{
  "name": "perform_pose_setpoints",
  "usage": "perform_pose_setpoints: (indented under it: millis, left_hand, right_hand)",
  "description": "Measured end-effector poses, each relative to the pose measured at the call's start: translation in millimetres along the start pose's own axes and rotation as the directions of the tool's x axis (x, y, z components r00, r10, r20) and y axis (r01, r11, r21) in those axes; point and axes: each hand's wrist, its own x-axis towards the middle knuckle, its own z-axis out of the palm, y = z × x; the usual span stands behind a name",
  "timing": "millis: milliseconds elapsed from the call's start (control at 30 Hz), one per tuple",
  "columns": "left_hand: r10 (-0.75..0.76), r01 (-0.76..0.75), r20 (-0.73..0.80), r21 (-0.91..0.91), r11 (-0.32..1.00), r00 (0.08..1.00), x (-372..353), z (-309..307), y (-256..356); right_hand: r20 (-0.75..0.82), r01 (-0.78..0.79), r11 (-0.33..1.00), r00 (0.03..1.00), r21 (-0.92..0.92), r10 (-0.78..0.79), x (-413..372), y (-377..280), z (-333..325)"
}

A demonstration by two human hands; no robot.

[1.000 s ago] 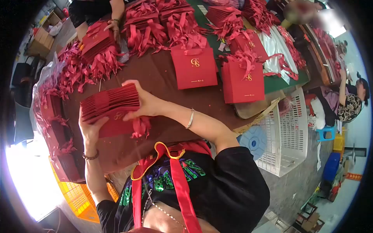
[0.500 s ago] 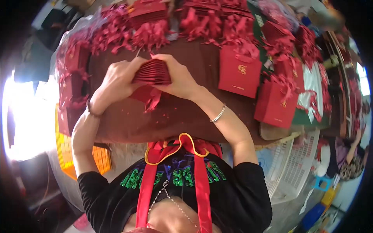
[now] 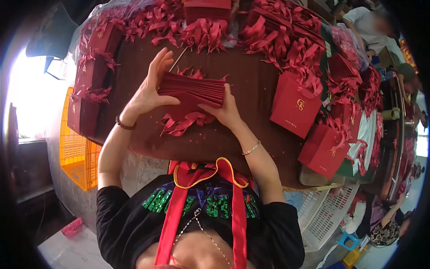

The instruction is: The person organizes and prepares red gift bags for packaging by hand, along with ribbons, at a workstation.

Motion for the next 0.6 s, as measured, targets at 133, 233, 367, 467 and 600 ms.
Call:
perform_pose_setpoints:
  millis: [133,233,367,467,600]
  left_hand:
    - [-0.299,0.206,-0.070,-0.573,0.793,0.952,-38.7,41.5,-31.2]
    - [-0.372,0.198,-0.122,-0.675,0.710,0.920,-45.3,70.4,-35.3]
    - [-0.413,0.213,-0.154,-0.667,0.714,0.898,-48.0,80.7,-36.8]
    - [-0.348,0.182,-0.205,-0.560,0.808,0.915,-53.5,82.7,-35.7]
    - [-0.372,0.273,-0.128,-0.474,0.837,0.919,-53.8,78.6,-38.5]
  right_hand:
    - [0.027,-0.101,0.983,0.995,0.152,0.098,-1.7,6.4,0.4]
    - [0.048,-0.185,0.970,0.983,0.160,0.179,-7.7,11.1,-2.3]
    - [0.091,-0.122,0.986,0.989,0.113,0.112,-9.4,9.5,-6.0]
    - [0.133,-0.168,0.979,0.979,0.114,0.152,-12.5,10.4,-6.7]
    - [0.161,-0.206,0.968,0.970,0.145,0.182,-11.5,10.6,-7.0]
